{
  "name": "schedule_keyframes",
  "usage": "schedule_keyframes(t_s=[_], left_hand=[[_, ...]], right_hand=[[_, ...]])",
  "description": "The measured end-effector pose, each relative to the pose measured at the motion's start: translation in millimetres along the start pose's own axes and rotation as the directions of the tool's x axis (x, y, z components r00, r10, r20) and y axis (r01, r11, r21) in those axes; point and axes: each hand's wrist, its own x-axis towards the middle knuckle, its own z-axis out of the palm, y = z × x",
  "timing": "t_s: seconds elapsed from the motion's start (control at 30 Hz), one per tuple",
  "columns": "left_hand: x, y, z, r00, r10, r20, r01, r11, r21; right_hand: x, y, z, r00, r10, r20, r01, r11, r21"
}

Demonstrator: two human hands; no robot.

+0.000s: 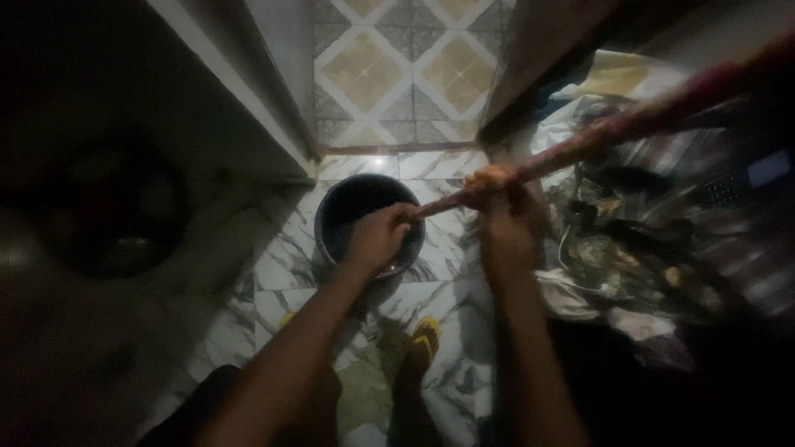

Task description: The person stirs liquid in a bucket using a long stick and then uses the stick to clean the interior of a floor-mounted squat toilet.

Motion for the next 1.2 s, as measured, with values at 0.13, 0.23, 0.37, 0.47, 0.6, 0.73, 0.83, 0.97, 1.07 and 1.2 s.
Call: schedule_keyframes(t_s=[0.13, 0.23, 0.37, 0.47, 0.6, 0.73, 0.83, 0.97, 1.07, 1.2], left_hand=[[4.1, 6.4, -4.9, 1.000, 0.013, 0.006, -0.013, 1.000, -0.011], [4.8, 16.2, -14.2, 0.999, 0.026, 0.030, -0.027, 0.998, 0.054], [5.5, 28.7, -22.0, 0.990, 0.134, 0.052, -0.137, 0.990, 0.042], [3.8, 42.8, -28.3, 0.969, 0.230, 0.090, -0.235, 0.970, 0.060], [-5.3, 67.5, -30.6, 0.968, 0.141, 0.206, -0.171, 0.976, 0.135], [-11.8, 83.0, -34.6, 0.955, 0.226, 0.190, -0.253, 0.958, 0.133], [-11.1, 90.6, -42.3, 0.943, 0.240, 0.230, -0.263, 0.962, 0.078], [-6.6, 81.1, -59.2, 0.971, 0.135, 0.199, -0.105, 0.983, -0.154], [-4.8, 49.9, -76.5, 0.997, 0.070, 0.043, -0.064, 0.989, -0.131], [-16.5, 0.8, -89.6, 0.996, 0.089, -0.012, -0.088, 0.993, 0.082]], right_hand=[[3.4, -18.1, -10.6, 0.996, -0.072, 0.059, 0.088, 0.931, -0.356], [5.5, -15.5, -9.6, 0.991, 0.106, 0.083, -0.059, 0.898, -0.436], [-2.7, 30.3, 11.6, 0.817, 0.573, 0.063, -0.541, 0.800, -0.261], [-13.2, 104.2, 35.0, 0.566, 0.817, 0.110, -0.812, 0.576, -0.095], [-17.8, 217.9, 63.8, 0.783, 0.147, 0.605, 0.456, 0.526, -0.718], [-22.9, 258.2, 72.8, 0.843, -0.044, 0.536, 0.483, 0.498, -0.720], [-28.3, 248.2, 66.8, 0.844, -0.132, 0.519, 0.524, 0.408, -0.748], [-37.3, 188.4, 53.1, 0.868, 0.007, 0.497, 0.470, 0.314, -0.825], [-47.1, 120.0, 53.6, 0.936, 0.316, 0.155, -0.290, 0.942, -0.168], [-41.2, 72.9, 44.4, 0.853, 0.464, 0.239, -0.445, 0.886, -0.128]])
